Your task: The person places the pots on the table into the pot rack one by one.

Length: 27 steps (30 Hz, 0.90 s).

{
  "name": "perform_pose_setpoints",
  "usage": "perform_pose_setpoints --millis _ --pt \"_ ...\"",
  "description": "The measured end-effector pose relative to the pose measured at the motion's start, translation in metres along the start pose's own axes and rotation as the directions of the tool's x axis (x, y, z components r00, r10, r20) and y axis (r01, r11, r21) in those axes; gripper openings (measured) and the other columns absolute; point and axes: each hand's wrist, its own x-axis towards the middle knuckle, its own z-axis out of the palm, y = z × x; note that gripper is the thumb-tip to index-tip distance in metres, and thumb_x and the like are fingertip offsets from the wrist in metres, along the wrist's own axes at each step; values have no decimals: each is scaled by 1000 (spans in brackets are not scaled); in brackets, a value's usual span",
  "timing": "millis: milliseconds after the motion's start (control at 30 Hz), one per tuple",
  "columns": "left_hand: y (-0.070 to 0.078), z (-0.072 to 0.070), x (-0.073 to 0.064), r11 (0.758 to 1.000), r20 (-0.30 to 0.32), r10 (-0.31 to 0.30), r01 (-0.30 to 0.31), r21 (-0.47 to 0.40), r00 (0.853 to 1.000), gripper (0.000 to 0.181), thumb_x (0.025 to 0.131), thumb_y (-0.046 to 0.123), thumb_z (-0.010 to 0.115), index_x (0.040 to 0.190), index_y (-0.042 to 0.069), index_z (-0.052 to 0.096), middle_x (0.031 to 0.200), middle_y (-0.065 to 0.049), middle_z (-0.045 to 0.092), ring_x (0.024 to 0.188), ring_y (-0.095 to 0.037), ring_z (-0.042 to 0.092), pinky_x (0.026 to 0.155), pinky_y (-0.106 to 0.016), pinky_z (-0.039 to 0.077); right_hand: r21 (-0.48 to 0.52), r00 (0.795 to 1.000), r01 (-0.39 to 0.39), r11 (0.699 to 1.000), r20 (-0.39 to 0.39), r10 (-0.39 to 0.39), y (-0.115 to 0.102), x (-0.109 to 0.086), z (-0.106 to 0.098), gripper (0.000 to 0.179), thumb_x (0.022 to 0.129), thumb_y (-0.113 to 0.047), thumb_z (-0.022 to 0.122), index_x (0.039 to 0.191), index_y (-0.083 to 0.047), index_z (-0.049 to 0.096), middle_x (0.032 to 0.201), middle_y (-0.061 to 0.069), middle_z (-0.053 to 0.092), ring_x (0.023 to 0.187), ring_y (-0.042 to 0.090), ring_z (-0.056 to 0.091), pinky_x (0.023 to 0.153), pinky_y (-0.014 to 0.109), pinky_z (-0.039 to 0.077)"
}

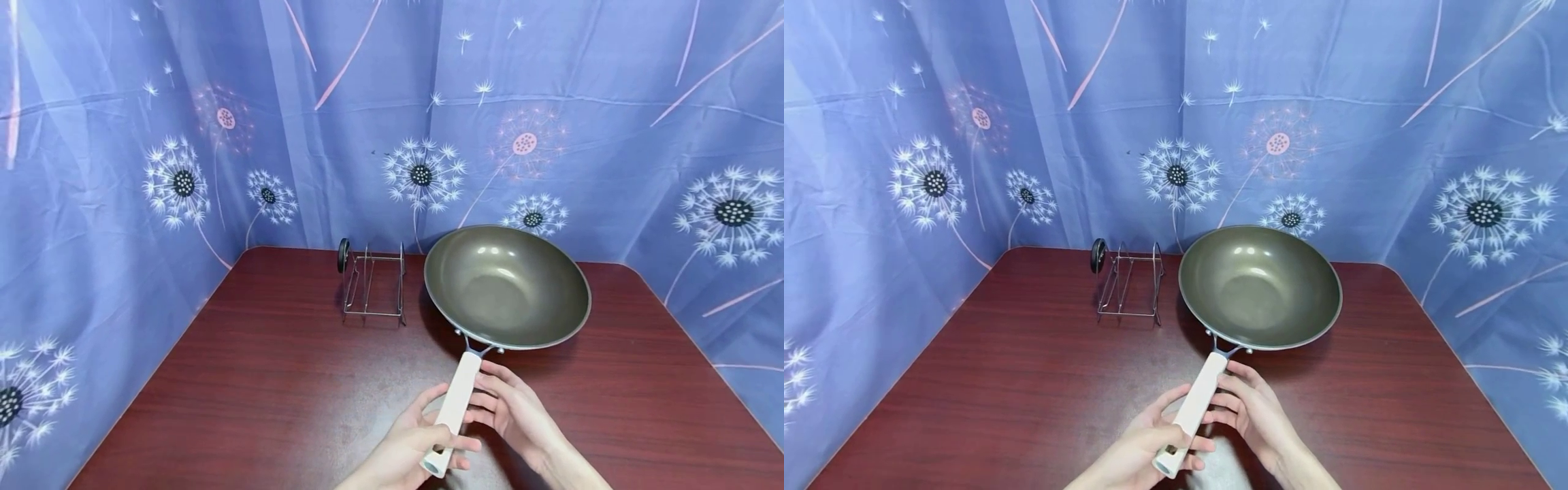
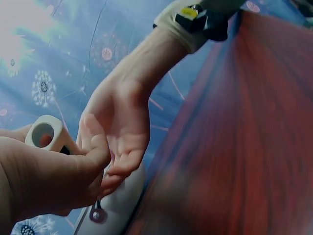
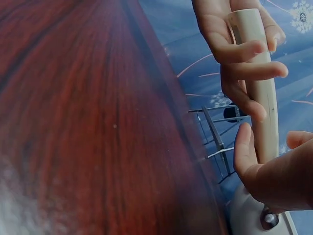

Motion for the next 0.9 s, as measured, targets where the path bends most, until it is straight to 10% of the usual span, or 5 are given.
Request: perform_pose_setpoints --millis 667,900 --pt "-18 23 6 1000 -206 7 -1 31 978 86 68 -4 51 148 15 28 110 -7 62 64 -14 52 54 -22 44 -3 999 -35 999 -2 35 1 8 0 43 100 -17 52 135 -7 28 108 -6 70 82 6 64 62 20 47" --pt "-22 23 8 1000 -181 15 -16 -3 983 84 73 -2 55 149 15 25 104 -7 63 59 -10 48 50 -20 41 -23 1000 -17 1000 -15 17 2 8 1 48 99 -17 54 137 -6 26 106 -6 69 80 5 62 62 20 45"
